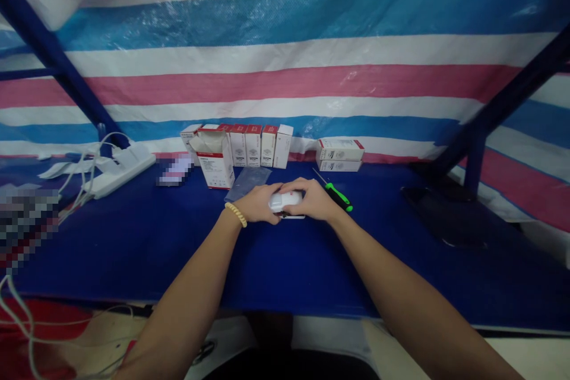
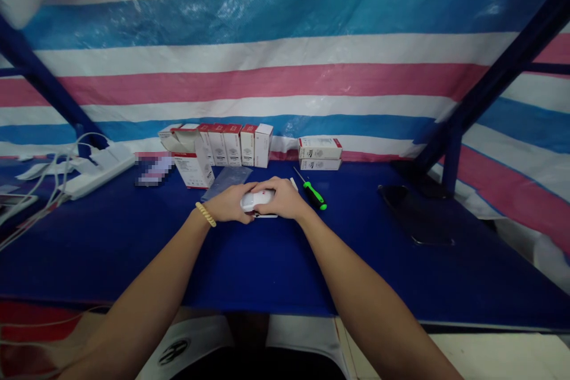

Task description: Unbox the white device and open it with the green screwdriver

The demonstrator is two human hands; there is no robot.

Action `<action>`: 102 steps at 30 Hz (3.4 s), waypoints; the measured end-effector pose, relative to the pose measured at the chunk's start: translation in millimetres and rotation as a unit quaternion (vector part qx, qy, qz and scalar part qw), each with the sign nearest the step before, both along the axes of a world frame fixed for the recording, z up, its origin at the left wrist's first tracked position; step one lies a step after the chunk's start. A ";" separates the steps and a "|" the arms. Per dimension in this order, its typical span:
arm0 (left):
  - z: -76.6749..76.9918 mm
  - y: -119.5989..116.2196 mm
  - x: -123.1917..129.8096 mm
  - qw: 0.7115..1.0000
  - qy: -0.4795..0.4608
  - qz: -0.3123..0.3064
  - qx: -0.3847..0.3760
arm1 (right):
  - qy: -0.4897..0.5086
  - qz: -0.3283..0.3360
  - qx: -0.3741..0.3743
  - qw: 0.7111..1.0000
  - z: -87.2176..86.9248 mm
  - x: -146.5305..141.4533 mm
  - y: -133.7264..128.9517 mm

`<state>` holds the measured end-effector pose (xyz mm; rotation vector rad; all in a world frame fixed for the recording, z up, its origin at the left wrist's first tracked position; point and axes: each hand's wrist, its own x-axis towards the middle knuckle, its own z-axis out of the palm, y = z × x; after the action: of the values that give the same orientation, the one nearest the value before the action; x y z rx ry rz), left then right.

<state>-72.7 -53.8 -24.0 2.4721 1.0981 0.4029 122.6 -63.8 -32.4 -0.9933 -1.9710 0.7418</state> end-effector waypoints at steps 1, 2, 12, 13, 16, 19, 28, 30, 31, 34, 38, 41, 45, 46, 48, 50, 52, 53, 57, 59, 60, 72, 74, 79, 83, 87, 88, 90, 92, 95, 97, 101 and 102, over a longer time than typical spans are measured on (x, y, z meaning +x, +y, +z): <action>0.3 -0.1 -0.4 1.000 -0.008 0.004 -0.003 | 0.005 -0.003 -0.006 1.000 0.4 -0.2 0.2; 0.6 -0.1 -1.1 1.000 -0.018 0.012 -0.003 | 0.014 -0.005 -0.013 1.000 0.2 -0.3 0.8; -5.2 12.4 -2.7 0.935 -0.320 0.151 0.027 | 0.346 -0.069 -0.176 0.919 -8.4 -5.7 19.1; -7.5 13.5 -0.4 0.927 -0.334 0.172 0.010 | 0.365 -0.061 -0.195 0.908 -8.0 -6.6 19.6; -12.0 14.2 6.6 0.902 -0.370 0.212 -0.059 | 0.372 -0.040 -0.244 0.895 -5.0 -7.4 18.3; -10.7 12.3 11.1 0.877 -0.397 0.242 -0.122 | 0.339 -0.077 -0.261 0.901 -1.8 -5.6 15.9; 2.7 14.2 7.2 0.828 -0.446 0.294 -0.171 | 0.314 -0.148 -0.250 0.904 -5.8 1.0 20.5; 2.4 16.4 3.6 0.830 -0.453 0.291 -0.146 | 0.322 -0.132 -0.242 0.906 -4.8 2.9 20.2; 1.7 17.6 1.6 0.832 -0.460 0.287 -0.117 | 0.333 -0.118 -0.240 0.904 -3.6 3.9 19.5; -1.7 20.3 -3.4 0.834 -0.485 0.262 -0.012 | 0.394 -0.046 -0.266 0.879 1.2 6.8 17.0; -5.3 20.3 -3.2 0.840 -0.511 0.183 -0.009 | 0.444 -0.008 -0.282 0.851 2.2 9.0 16.5; -6.1 18.7 0.7 0.848 -0.514 0.129 -0.017 | 0.442 -0.024 -0.245 0.863 -1.1 10.3 18.0; -4.9 16.6 3.5 0.849 -0.517 0.110 0.013 | 0.441 -0.042 -0.222 0.869 -2.6 10.4 19.5; -4.2 15.8 3.4 0.847 -0.520 0.110 0.009 | 0.439 -0.048 -0.228 0.868 -2.1 9.6 19.6; -2.4 14.2 2.3 0.849 -0.518 0.109 0.000 | 0.426 -0.062 -0.242 0.870 -0.3 7.4 19.5; -0.9 12.9 0.6 0.863 -0.496 0.101 0.008 | 0.390 -0.077 -0.250 0.883 1.4 5.1 19.1; -0.7 12.8 -1.0 0.880 -0.462 0.106 0.030 | 0.348 -0.092 -0.257 0.897 2.4 3.6 18.3; -1.2 13.2 -1.5 0.887 -0.444 0.123 0.041 | 0.332 -0.094 -0.263 0.901 2.7 3.2 17.9; -5.4 17.7 -3.5 0.899 -0.369 0.226 0.073 | 0.298 -0.053 -0.273 0.913 2.7 2.1 15.9; -6.9 20.4 -5.5 0.898 -0.336 0.273 0.072 | 0.281 -0.044 -0.267 0.921 2.5 1.9 15.2; -7.1 21.6 -7.0 0.895 -0.324 0.300 0.065 | 0.268 -0.051 -0.262 0.926 2.2 2.0 14.9; -16.8 29.7 -19.4 0.814 -0.386 0.434 -0.027 | -0.065 -0.105 -0.015 0.992 -8.3 4.5 9.1; -19.4 31.3 -20.0 0.810 -0.387 0.440 -0.025 | -0.072 -0.101 -0.015 0.992 -9.0 4.5 9.5; -27.4 39.2 -23.0 0.802 -0.397 0.445 -0.031 | -0.085 -0.092 -0.017 0.992 -10.2 5.2 10.9; -30.3 42.0 -25.5 0.804 -0.393 0.446 -0.022 | -0.112 -0.088 0.010 0.990 -9.3 5.1 9.6; -20.6 32.5 -24.3 0.825 -0.332 0.455 0.033 | -0.141 -0.039 0.014 0.989 -8.4 7.1 7.3; -17.1 29.1 -23.2 0.839 -0.282 0.459 0.081 | -0.153 -0.019 0.012 0.988 -8.5 7.4 6.7; -10.8 23.5 -20.1 0.854 -0.191 0.458 0.158 | -0.180 0.014 0.010 0.983 -8.9 7.2 5.6; -7.4 20.4 -16.3 0.876 -0.149 0.420 0.186 | -0.207 0.033 0.016 0.978 -9.4 5.6 4.9; -7.9 19.2 -11.0 0.921 -0.155 0.320 0.157 | -0.235 0.038 0.033 0.971 -9.5 2.6 4.4; -9.2 18.5 -8.3 0.940 -0.165 0.266 0.136 | -0.238 0.033 0.037 0.970 -9.0 1.6 4.5; -7.3 15.0 -5.6 0.952 -0.179 0.210 0.131 | -0.221 0.021 0.032 0.974 -8.4 2.5 4.8; -6.1 14.1 -5.3 0.953 -0.181 0.204 0.129 | -0.217 0.018 0.032 0.975 -8.4 2.9 4.9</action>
<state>-78.0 -39.8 -30.0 2.2324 1.4617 1.1396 125.5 -59.0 -40.9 -1.1564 -2.3751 0.5047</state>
